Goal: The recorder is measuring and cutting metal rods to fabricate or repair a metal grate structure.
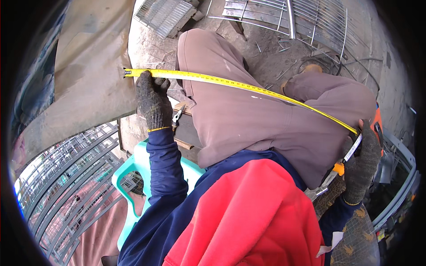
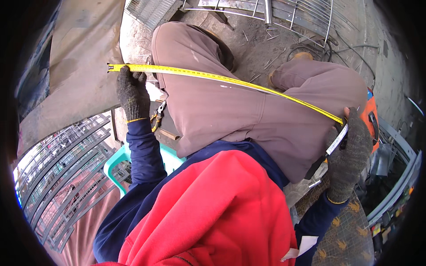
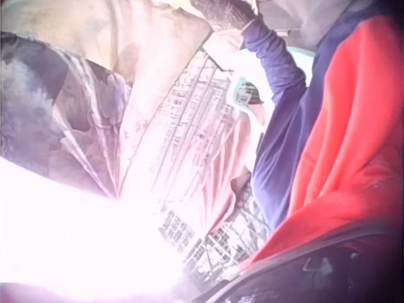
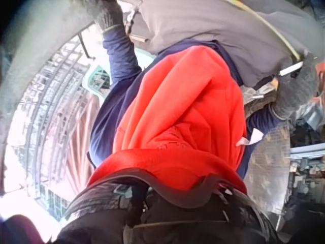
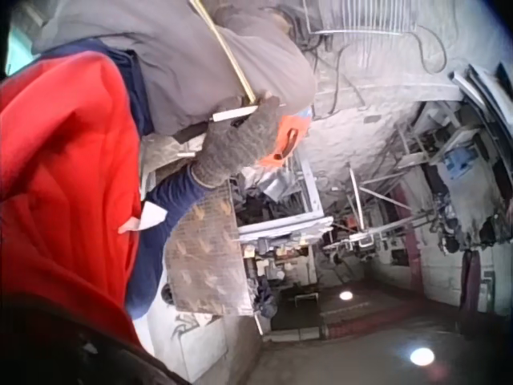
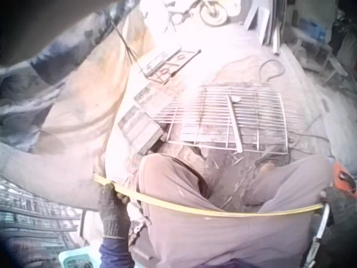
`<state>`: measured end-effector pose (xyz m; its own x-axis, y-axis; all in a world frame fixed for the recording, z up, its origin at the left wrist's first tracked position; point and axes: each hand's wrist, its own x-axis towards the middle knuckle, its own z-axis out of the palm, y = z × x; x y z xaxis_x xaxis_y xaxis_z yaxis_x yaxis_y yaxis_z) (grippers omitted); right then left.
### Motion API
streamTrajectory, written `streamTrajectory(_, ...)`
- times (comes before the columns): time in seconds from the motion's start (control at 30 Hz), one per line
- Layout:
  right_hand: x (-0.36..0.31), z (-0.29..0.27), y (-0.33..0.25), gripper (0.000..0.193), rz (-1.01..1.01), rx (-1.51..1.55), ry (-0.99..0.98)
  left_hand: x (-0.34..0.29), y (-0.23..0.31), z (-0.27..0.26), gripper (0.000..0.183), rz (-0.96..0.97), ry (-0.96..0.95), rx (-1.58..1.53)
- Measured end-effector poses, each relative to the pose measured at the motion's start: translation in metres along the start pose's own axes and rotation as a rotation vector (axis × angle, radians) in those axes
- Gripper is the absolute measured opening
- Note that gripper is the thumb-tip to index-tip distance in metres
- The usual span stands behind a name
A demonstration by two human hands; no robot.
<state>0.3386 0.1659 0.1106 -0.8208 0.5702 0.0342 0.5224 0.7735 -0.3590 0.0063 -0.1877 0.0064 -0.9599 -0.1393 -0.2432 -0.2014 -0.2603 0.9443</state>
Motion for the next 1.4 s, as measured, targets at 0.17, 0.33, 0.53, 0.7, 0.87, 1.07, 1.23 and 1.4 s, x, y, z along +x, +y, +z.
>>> streamTrajectory(0.17,0.017,0.012,-0.032,0.052,-0.212,-0.115,0.061,-0.020,-0.008,0.010,0.019,0.006,0.002,-0.032)
streamTrajectory(0.33,0.029,0.051,-0.053,0.040,-0.330,0.200,-0.015,-0.029,-0.009,0.020,0.021,-0.036,0.018,-0.027)
streamTrajectory(0.53,0.039,0.062,-0.053,0.036,-0.342,0.184,-0.013,-0.027,-0.006,0.014,0.021,-0.059,-0.031,-0.043)
streamTrajectory(0.7,0.043,0.065,-0.053,0.035,-0.320,0.108,-0.037,-0.028,-0.003,0.015,0.020,-0.054,-0.059,-0.060)
streamTrajectory(0.87,0.043,0.067,-0.055,0.035,-0.346,0.102,0.055,-0.027,-0.005,0.016,0.021,-0.043,-0.048,-0.051)
streamTrajectory(1.07,0.036,0.061,-0.066,0.039,-0.305,0.115,0.018,-0.024,-0.007,0.011,0.020,-0.054,-0.053,-0.030)
streamTrajectory(1.23,0.038,0.067,-0.084,0.043,-0.387,0.135,0.138,-0.025,-0.004,0.013,0.019,-0.075,-0.054,-0.045)
streamTrajectory(1.4,0.024,0.067,-0.115,0.036,-0.580,0.387,0.073,-0.027,-0.004,0.013,0.020,-0.051,-0.083,-0.037)
